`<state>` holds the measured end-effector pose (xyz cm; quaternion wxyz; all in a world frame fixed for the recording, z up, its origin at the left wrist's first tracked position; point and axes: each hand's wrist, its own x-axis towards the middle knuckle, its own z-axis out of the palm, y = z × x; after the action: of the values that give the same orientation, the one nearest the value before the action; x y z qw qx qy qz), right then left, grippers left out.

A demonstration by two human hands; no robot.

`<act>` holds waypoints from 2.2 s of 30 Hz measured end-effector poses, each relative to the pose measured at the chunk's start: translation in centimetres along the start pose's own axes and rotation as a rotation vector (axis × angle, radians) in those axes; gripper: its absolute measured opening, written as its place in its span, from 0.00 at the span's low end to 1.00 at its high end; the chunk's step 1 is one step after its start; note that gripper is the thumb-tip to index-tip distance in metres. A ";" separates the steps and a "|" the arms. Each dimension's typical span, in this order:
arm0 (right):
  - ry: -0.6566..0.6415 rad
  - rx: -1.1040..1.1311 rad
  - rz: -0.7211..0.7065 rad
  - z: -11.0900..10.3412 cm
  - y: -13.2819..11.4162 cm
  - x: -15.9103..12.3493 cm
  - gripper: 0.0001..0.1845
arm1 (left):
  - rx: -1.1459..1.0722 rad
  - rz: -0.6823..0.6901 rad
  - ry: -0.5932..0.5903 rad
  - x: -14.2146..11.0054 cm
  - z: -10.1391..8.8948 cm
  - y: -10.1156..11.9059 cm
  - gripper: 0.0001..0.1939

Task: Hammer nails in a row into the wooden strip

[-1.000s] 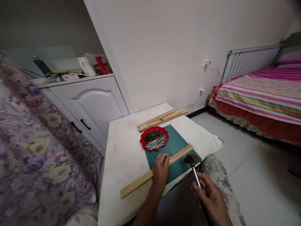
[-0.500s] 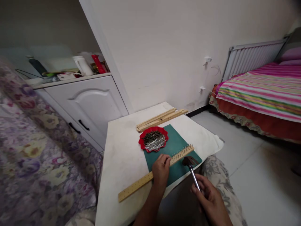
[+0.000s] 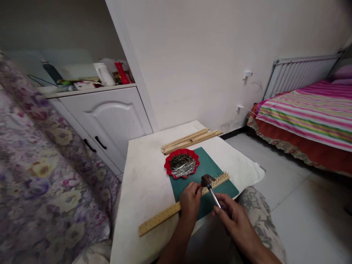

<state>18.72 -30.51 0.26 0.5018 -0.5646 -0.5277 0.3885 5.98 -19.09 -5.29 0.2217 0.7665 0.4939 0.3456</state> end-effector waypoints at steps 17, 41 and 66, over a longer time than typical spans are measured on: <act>-0.036 -0.147 -0.033 0.8 0.6 0.2 0.17 | 0.041 -0.022 0.023 -0.3 0.0 0.1 0.10; 0.027 0.164 0.066 -1.4 3.6 -1.7 0.21 | 0.337 -0.021 0.046 5.7 -7.8 -3.0 0.08; 0.123 0.291 0.087 -0.7 2.2 -2.3 0.19 | 0.345 0.058 0.019 7.7 -8.0 -3.2 0.08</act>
<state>19.51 -32.72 -1.93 0.5924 -0.5310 -0.4094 0.4467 0.11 -10.79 0.19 0.0725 0.8037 0.5257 0.2691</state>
